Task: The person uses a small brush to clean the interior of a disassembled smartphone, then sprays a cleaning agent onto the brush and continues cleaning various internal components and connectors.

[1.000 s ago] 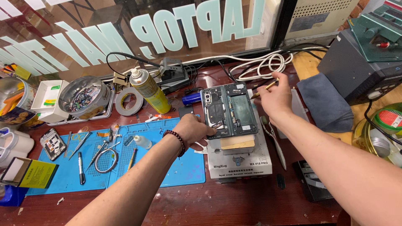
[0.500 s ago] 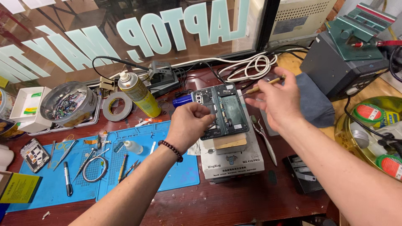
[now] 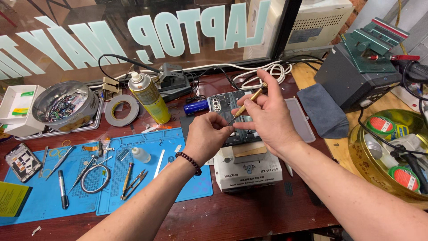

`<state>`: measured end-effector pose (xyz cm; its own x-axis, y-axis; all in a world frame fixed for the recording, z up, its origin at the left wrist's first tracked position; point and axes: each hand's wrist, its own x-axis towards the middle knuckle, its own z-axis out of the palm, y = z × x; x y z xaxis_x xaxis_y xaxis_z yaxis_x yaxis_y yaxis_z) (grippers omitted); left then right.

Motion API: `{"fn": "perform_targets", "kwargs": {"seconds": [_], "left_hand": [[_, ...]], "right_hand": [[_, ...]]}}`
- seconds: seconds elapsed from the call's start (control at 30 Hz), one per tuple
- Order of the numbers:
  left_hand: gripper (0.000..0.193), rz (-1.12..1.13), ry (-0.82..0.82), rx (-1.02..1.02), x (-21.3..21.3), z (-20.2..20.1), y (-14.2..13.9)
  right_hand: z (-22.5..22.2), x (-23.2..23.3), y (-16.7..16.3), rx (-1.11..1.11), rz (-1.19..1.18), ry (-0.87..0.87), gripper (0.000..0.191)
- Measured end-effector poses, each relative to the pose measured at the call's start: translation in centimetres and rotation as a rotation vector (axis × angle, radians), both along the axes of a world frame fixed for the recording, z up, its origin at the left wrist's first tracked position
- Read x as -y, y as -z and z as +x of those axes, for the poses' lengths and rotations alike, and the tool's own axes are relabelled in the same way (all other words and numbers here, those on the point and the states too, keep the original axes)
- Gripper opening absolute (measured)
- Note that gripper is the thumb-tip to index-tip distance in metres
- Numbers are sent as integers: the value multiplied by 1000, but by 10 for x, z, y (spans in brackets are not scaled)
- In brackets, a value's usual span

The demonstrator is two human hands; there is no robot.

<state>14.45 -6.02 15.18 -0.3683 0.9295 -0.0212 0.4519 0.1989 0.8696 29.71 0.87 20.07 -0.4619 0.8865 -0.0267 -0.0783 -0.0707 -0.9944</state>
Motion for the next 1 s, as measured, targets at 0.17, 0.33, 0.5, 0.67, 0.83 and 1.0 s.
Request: {"fn": "perform_targets", "kwargs": {"seconds": [0.17, 0.33, 0.5, 0.67, 0.83, 1.0], "left_hand": [[20, 43, 21, 73, 6, -1, 3], [18, 15, 20, 315, 7, -2, 4], [17, -4, 27, 339, 8, -2, 3], [16, -15, 30, 325, 6, -2, 3], [17, -7, 28, 298, 8, -2, 5], [18, -14, 28, 295, 9, -2, 5]], "right_hand": [[-4, 8, -3, 36, 15, 8, 68], [-6, 12, -5, 25, 29, 29, 66], [-5, 12, -5, 40, 35, 27, 65], [-5, 12, -2, 29, 29, 29, 65], [-4, 13, 0, 23, 12, 38, 65], [-4, 13, 2, 13, -1, 34, 65]]}}
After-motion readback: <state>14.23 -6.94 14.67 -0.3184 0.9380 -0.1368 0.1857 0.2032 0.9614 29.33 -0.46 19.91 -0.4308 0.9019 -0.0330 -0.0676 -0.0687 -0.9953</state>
